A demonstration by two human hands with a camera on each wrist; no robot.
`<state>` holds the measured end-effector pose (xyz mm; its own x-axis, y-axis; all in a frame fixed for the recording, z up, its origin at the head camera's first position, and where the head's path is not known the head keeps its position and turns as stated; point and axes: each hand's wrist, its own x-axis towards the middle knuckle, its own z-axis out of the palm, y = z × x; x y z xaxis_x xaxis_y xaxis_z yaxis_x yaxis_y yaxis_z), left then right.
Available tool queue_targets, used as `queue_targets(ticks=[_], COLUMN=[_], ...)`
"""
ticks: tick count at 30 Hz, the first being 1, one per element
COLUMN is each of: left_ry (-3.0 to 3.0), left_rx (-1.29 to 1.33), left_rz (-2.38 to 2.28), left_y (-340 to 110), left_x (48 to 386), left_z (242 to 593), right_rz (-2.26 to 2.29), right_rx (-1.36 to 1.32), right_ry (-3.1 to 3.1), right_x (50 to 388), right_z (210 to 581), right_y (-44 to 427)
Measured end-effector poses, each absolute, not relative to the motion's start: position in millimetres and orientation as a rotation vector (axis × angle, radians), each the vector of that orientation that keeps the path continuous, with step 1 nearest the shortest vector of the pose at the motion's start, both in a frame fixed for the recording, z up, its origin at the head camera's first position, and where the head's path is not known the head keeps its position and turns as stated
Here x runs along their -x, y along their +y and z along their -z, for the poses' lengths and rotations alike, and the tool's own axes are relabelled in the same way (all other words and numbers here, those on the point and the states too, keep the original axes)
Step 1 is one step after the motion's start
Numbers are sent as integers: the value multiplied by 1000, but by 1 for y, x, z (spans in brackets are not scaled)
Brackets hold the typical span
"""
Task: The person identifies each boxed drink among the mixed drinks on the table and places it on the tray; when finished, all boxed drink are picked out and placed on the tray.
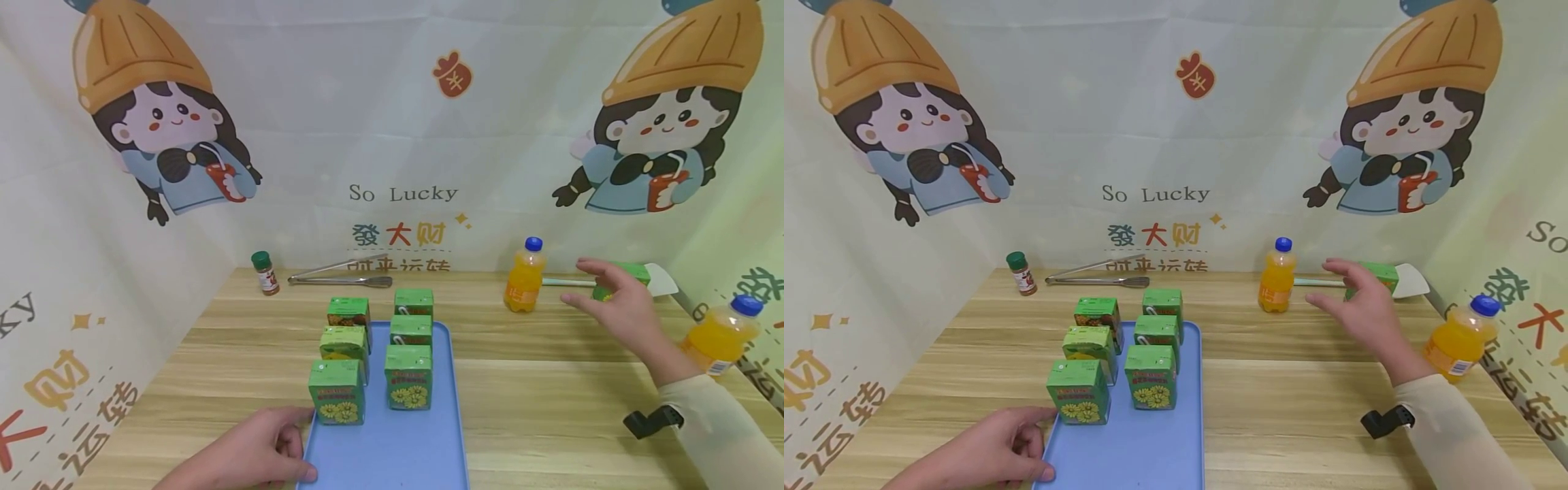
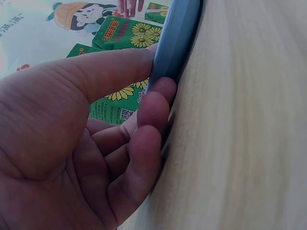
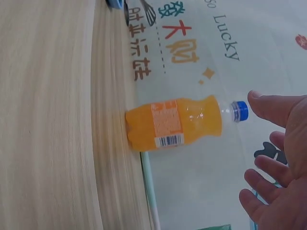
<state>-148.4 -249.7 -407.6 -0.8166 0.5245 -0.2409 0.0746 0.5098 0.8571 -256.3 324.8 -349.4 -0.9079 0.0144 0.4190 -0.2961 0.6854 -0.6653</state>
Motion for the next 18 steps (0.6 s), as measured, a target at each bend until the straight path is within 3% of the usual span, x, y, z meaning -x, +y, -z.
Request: queue_targets(ticks=[18], left_ry=[2281], left_rx=[-474], left_rz=[-1258], left_y=[-250], left_x=[149], left_z=[408], right_rz=[-1071], right_rx=[-13], right_ry=[-2531], right_x=[273], right_z=[355], right_y=[357])
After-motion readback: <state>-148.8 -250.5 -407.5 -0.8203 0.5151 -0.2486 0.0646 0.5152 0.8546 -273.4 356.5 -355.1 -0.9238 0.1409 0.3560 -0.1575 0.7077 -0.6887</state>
